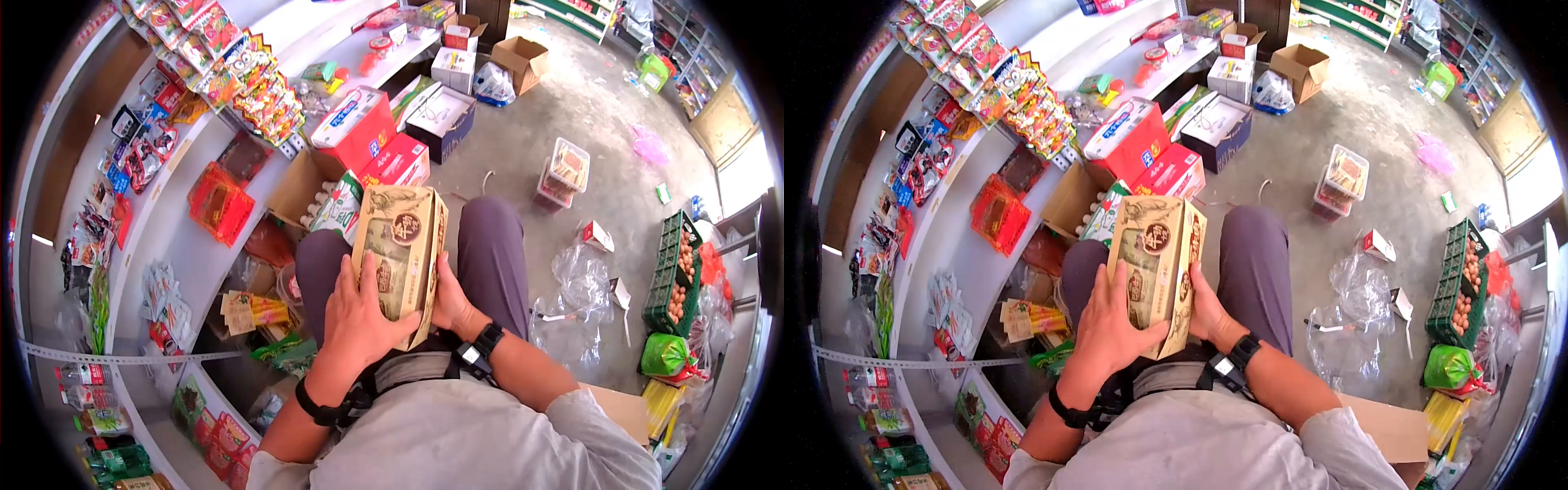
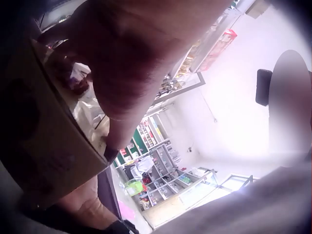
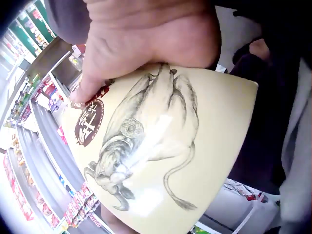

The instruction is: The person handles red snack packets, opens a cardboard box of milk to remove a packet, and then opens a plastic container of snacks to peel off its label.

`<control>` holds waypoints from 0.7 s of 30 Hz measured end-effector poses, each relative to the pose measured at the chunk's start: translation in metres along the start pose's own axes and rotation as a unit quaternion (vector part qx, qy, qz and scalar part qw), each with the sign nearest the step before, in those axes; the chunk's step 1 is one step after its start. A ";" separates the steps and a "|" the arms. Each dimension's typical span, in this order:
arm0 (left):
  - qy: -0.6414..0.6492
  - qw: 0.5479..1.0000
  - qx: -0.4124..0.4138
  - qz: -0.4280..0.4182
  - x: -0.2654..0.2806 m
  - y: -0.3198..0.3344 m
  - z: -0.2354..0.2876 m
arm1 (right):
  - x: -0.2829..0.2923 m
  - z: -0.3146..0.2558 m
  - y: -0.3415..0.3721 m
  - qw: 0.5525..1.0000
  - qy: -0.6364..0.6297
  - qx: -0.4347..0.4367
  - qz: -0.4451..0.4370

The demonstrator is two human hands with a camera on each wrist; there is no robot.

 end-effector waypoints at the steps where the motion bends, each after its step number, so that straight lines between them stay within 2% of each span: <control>1: 0.000 1.000 0.004 0.009 -0.002 -0.002 0.000 | 0.003 -0.001 -0.004 1.000 -0.007 0.006 0.005; 5: -0.006 1.000 0.019 0.014 -0.008 -0.014 0.000 | 0.012 -0.007 -0.013 1.000 -0.004 0.012 0.024; 13: -0.012 0.996 0.079 -0.031 -0.009 -0.038 0.008 | 0.030 -0.012 -0.024 0.998 -0.012 0.010 0.068; 16: 0.050 0.996 0.063 -0.044 -0.011 -0.048 0.003 | 0.035 -0.018 -0.028 0.997 -0.007 0.036 0.061; 21: 0.059 0.996 0.050 -0.045 -0.007 -0.054 -0.007 | 0.054 -0.012 -0.036 0.993 0.005 0.031 0.110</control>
Point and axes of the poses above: each hand's wrist, its own y-axis away from the middle knuckle, its own x-axis out of the back of the hand, z = x × y, the point moved 7 cm from there along -y, towards the middle knuckle, and after that the axes turned 6 degrees about y, right-handed, at the moved point
